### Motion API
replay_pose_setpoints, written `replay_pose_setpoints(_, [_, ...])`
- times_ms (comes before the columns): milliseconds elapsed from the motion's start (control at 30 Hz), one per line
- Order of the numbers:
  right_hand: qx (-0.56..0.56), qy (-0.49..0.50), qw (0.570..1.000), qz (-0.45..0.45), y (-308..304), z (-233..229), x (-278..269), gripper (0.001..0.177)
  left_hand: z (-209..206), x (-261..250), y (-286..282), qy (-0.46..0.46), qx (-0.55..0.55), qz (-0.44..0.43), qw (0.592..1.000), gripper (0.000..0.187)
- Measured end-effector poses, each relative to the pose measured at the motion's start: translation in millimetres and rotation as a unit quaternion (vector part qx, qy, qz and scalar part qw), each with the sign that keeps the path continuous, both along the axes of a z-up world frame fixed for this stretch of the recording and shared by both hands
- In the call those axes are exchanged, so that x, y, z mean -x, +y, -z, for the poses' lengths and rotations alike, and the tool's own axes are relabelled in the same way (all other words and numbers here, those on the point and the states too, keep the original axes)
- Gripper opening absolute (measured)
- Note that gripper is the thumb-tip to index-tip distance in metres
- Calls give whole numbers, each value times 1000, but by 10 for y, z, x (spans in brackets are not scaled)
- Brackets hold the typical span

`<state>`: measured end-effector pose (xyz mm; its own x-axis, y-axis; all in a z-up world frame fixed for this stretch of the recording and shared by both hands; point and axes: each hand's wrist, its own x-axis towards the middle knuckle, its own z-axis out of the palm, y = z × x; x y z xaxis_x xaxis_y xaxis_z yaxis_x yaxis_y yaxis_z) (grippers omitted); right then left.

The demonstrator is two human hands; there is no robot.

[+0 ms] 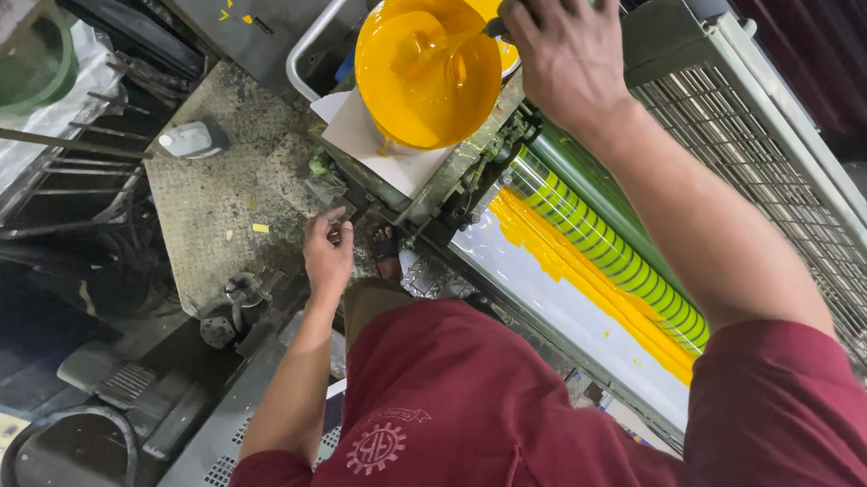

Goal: Applying yellow ink to the rollers of an offset printing machine using a spatula.

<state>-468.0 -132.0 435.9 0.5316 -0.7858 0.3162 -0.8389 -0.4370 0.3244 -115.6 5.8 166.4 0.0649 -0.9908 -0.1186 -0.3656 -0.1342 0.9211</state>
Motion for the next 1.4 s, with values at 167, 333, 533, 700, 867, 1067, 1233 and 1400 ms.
replay_pose_setpoints(167, [31,-79,996,31,156,74,67,25,5,47,-28,-20,4,5,1000,23])
replay_pose_setpoints(333, [63,-151,986,35,284,101,73,27,-15,59,-41,6,4,19,1000,23])
replay_pose_setpoints(533, [17,-210,975,73,292,260,124,22,-137,99,-58,-10,-11,27,1000,22])
replay_pose_setpoints(700, [66,-158,985,37,252,263,122,23,-115,124,-58,-18,-7,28,999,22])
replay_pose_setpoints(867, [65,-88,994,11,256,433,255,24,-98,141,-41,-13,-8,37,999,21])
replay_pose_setpoints(1067, [6,-44,999,19,440,547,379,32,-50,127,-39,8,-20,35,999,22])
replay_pose_setpoints(1233, [-24,-40,999,23,617,433,430,38,-13,99,-53,4,-10,29,1000,22])
replay_pose_setpoints(1400, [3,-8,1000,8,513,126,360,34,-28,50,-58,-1,-13,13,1000,21])
